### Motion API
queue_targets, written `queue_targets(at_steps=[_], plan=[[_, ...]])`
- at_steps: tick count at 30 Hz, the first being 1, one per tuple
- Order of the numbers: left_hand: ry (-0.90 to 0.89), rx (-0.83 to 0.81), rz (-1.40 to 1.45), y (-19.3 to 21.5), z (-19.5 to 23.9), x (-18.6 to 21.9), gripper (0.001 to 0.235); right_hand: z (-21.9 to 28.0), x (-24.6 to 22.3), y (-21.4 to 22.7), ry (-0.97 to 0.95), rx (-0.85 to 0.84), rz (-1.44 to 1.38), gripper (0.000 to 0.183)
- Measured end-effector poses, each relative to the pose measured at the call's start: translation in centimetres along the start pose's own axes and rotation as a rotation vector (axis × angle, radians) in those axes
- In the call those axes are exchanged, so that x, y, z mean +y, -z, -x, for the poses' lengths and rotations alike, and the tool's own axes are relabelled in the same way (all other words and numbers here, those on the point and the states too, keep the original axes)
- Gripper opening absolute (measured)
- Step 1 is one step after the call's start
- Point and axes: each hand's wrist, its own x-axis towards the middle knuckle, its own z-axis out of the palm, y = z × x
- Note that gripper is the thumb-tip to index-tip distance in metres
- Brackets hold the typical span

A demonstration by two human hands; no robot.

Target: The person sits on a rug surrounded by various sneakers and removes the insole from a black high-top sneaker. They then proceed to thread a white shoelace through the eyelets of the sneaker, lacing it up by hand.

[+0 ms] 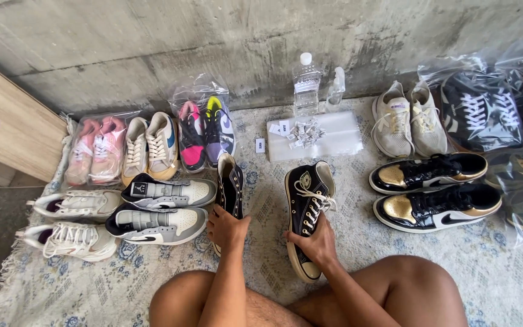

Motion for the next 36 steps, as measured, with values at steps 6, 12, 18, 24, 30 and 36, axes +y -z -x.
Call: queue_targets(at_steps=[6,12,18,24,30,36], plan=[[0.077,-0.084,0.002,0.3,-2.5,-1.2,0.11,-0.3,0.1,-0.1,0.003,0.017,-0.009,0.105],[0.003,-0.065,-0.108,-1.9,-3.3,-1.7,0.12,-1.9,1.5,-1.0,-0.021,0.021,0.01,0.123],[0.08,-0.037,0.007,0.6,-0.6,1.2,0.119,-2.2,1.4,-1.0,0.022,0.05,0.06,0.111],[0.054,-0.137,0.239,2.8,0.4,2.2,0.112,-2.6,1.9,-1.8,-0.009,0.043,0.135,0.128],[-0.177,-0.084,0.645,12.3,3.8,4.5,0.082,-1.6,-0.3,-3.4,0.076,0.028,0.069,0.09],[-0.183,-0.106,0.645,16.8,5.0,4.0,0.115,-2.3,-1.6,-5.8,-0.004,0.031,0.051,0.12]])
